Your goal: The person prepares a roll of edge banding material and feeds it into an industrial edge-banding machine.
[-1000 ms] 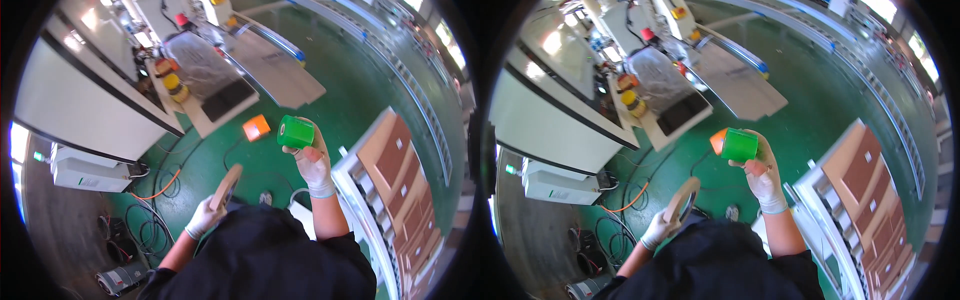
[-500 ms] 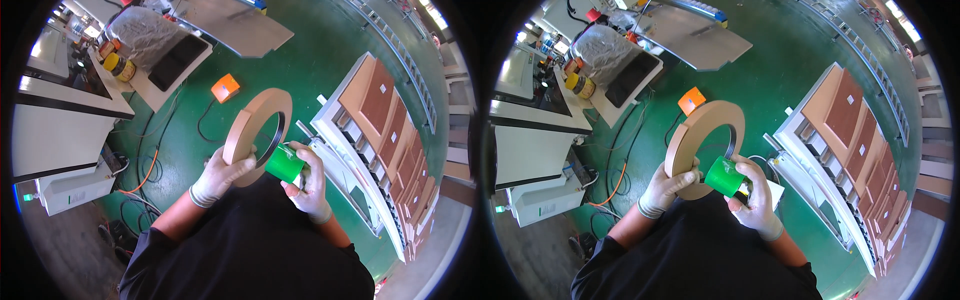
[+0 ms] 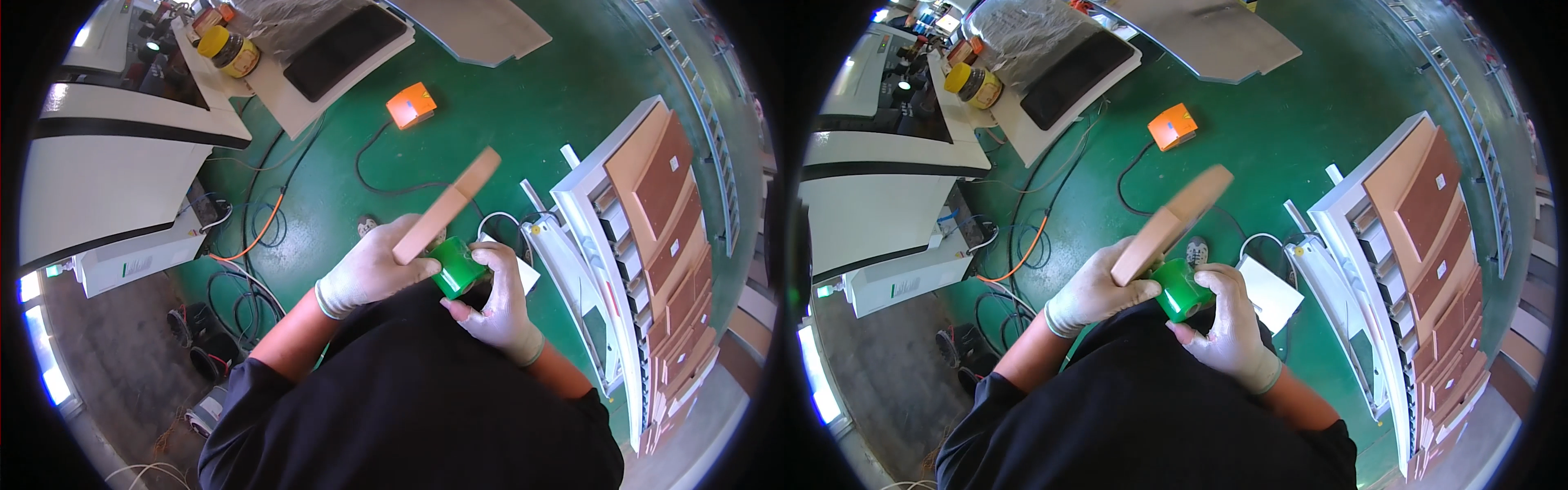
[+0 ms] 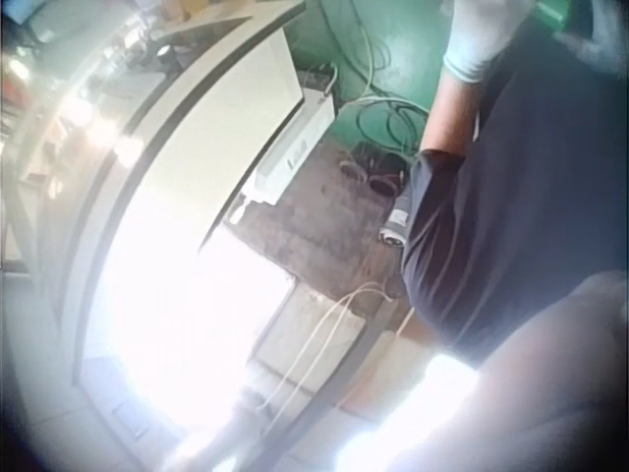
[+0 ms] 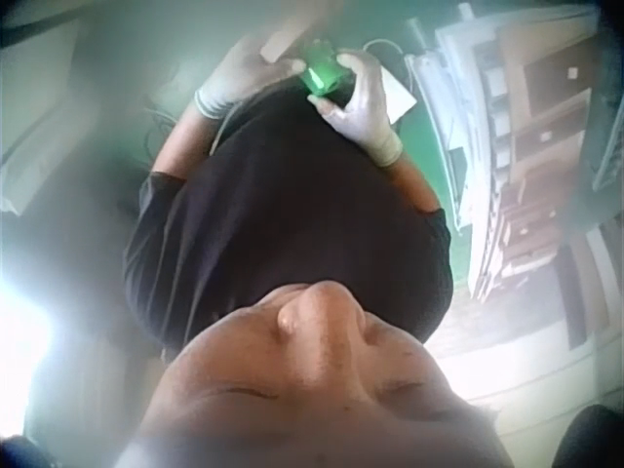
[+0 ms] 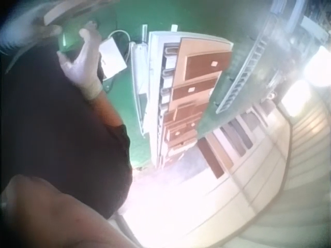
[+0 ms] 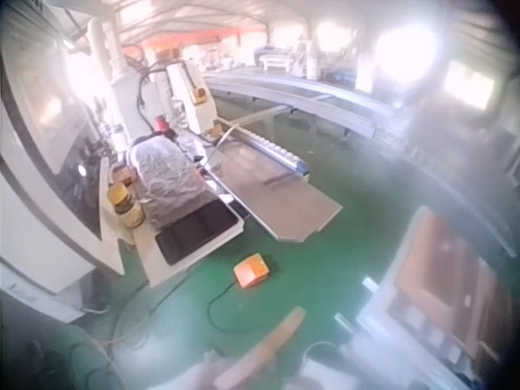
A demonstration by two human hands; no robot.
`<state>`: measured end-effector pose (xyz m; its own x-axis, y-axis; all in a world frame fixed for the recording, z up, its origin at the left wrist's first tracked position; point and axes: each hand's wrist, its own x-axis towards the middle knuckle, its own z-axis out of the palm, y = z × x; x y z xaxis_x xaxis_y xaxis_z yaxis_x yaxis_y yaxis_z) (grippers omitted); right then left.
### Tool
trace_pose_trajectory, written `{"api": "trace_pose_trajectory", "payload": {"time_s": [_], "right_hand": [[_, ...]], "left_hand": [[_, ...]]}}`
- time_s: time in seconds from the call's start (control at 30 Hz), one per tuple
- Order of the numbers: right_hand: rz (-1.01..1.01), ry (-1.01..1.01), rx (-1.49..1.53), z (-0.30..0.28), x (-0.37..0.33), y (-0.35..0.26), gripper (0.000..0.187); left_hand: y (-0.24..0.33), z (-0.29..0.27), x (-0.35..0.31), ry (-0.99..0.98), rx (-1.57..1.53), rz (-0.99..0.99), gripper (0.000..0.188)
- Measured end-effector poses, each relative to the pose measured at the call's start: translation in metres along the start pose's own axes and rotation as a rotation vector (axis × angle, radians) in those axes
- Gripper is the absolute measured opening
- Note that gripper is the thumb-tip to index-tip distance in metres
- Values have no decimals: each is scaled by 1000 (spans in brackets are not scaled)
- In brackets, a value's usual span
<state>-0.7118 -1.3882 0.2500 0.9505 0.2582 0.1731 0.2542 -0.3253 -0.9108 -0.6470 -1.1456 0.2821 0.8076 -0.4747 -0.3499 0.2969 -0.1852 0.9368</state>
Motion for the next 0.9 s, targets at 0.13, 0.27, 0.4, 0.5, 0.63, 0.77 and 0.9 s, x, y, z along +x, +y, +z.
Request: {"api": "trace_pose_trajectory", "payload": {"time_s": [0.13,0.27,0.4,0.5,0.63,0.77,0.9], "right_hand": [[-12,-210,-104,-6,3,-11,80],[-5,-433,250,-31,18,-7,54],[101,-331,353,-31,25,-6,31],[44,-384,324,-32,27,-7,28],[-55,-314,328,-23,14,1,21],[-83,-189,251,-22,1,-6,12],[212,-62,492,-29,-38,30,10]], "left_hand": [[-9,-22,-3,-202,-10,-95,55],[-29,-32,-9,-377,-38,-18,59],[-23,-33,0,-447,-59,-100,64],[-12,-27,5,-493,-30,-82,62],[-9,-23,8,-544,54,-55,62],[-16,-16,6,-461,-2,-89,65],[-18,-19,-2,-464,-47,-133,69]]}}
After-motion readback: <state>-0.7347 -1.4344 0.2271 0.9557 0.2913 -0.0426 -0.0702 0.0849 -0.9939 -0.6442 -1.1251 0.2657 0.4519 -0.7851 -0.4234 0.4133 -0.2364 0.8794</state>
